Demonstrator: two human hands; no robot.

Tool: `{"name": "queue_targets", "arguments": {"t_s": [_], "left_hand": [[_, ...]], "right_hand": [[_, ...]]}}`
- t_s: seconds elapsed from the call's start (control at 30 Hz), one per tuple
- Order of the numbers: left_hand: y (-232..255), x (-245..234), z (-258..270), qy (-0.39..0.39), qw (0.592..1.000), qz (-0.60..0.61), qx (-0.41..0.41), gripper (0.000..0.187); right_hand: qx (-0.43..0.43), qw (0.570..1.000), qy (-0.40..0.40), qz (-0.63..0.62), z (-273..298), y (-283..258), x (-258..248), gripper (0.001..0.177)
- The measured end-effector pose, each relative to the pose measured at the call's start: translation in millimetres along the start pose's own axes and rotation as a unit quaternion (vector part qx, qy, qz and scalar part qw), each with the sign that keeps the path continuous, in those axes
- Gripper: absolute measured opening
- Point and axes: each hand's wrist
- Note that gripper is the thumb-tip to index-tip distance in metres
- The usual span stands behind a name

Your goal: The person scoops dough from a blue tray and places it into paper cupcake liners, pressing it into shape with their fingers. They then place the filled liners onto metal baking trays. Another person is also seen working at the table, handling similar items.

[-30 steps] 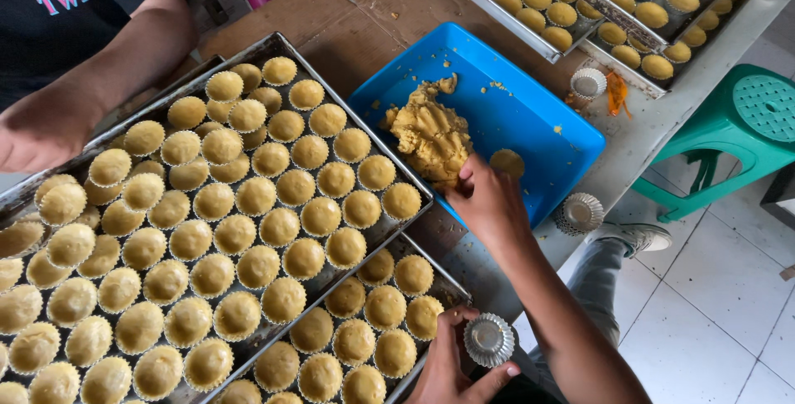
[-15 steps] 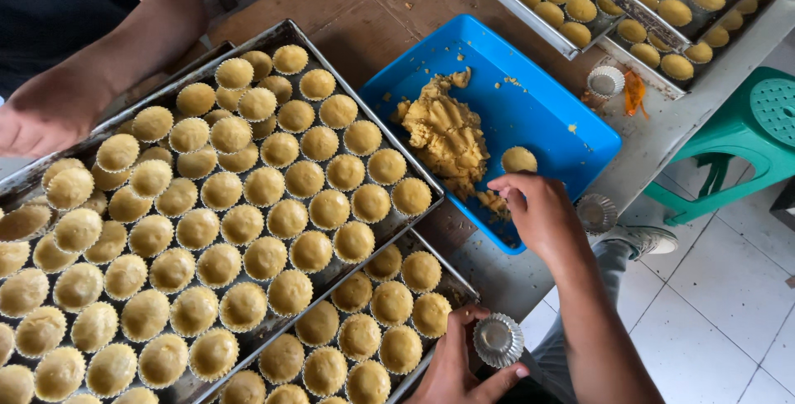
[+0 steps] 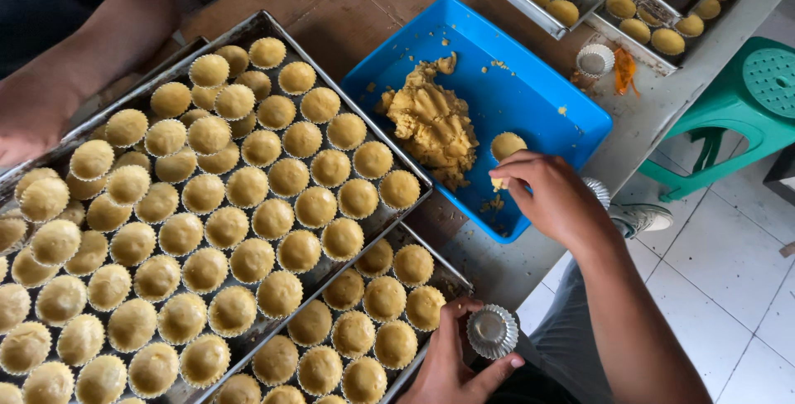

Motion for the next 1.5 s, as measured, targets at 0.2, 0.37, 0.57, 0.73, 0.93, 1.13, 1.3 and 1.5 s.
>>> {"name": "queue_targets", "arguments": {"t_s": [0.2, 0.37, 0.57, 0.73, 0.93, 1.13, 1.3, 1.5], "left_hand": [[-9, 4, -4, 0.014, 1.000, -0.020, -0.008, 0.074], [-3, 2, -1, 0.005, 0.999, -0.024, -0.036, 0.072], [-8, 2, -7, -0.002, 1.000, -0.021, 0.011, 0.073], [-6, 0, -4, 0.001, 0.997, 0.001, 0.075, 0.071], [8, -7, 3, -0.006, 0.999, -0.002, 0.036, 0.071], [-10, 2, -7, 0.024, 0.994, 0.021, 0.109, 0.070], [-13, 4, -11, 0.046, 0.976, 0.047, 0.207, 0.066], [-16, 7, -12, 0.009, 0.971, 0.112, 0.213, 0.057]], "right_hand": [[0.036, 0.992, -0.081, 0.092, 11, 13, 41, 0.044], [0.048, 0.998, -0.023, 0.032, 4, 16, 40, 0.023], [-0.040, 0.997, -0.045, 0.045, 3, 10, 49, 0.032], [-0.024, 0.998, -0.022, 0.056, -1, 5, 41, 0.023], [0.033, 0.980, 0.076, -0.179, 31, -30, 3, 0.025], [-0.048, 0.948, 0.073, -0.305, 92, -57, -4, 0.037], [-0.113, 0.979, 0.084, -0.149, 109, -96, 7, 0.006], [-0.099, 0.989, 0.063, -0.090, 130, -96, 23, 0.021]]}}
Point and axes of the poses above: each hand's wrist, its own z-axis away from the middle knuckle, its own x-axis out of the palm, y = z × x, and after that the axes turned 15 degrees about -x, right-handed
